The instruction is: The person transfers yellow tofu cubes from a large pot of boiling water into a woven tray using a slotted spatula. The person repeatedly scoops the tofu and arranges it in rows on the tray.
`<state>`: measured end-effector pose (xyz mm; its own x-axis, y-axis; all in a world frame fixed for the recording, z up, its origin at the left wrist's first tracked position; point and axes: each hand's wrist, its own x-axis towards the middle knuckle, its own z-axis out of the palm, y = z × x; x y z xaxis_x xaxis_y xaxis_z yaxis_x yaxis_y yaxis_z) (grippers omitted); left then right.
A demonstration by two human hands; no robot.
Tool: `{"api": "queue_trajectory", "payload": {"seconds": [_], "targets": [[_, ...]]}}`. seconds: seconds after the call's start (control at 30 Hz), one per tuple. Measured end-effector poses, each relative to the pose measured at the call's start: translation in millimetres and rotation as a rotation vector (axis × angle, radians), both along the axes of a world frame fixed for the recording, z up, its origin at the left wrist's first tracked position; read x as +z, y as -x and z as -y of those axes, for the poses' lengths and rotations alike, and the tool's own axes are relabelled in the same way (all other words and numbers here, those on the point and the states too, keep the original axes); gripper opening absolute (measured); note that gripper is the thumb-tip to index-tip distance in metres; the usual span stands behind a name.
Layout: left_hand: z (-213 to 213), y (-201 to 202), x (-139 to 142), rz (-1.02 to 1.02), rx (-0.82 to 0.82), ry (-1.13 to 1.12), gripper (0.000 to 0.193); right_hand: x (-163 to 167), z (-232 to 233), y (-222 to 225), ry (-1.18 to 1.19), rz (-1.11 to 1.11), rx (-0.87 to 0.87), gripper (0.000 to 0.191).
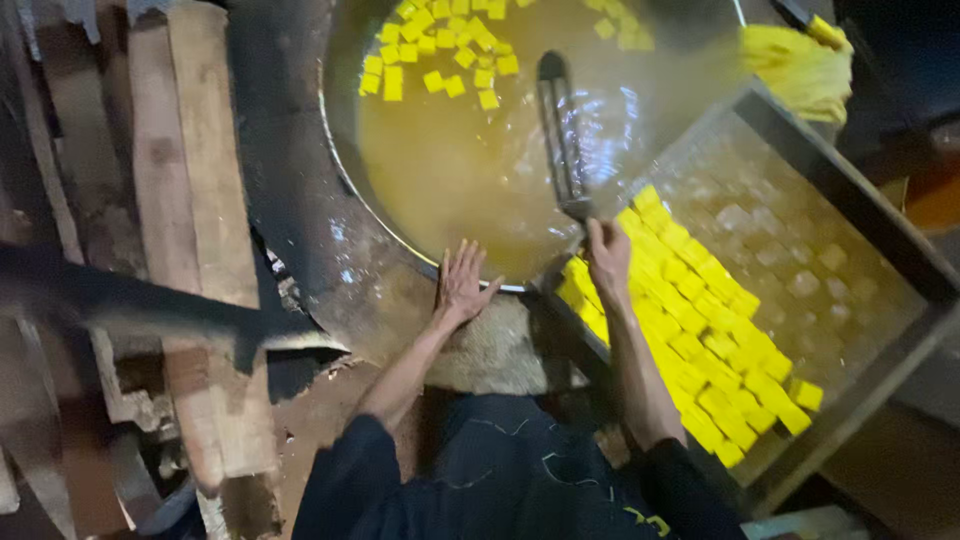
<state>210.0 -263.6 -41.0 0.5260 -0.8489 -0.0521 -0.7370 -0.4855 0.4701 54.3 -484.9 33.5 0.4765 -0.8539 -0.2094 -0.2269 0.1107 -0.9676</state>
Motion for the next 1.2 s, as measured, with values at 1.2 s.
{"api": "queue_trajectory", "payload": {"seconds": [1.2], "targets": [[-4, -53, -52, 0.376, -0.057, -0.319, 0.073, -190, 92, -370, -0.274, 0.116, -0.120, 0.031]]}}
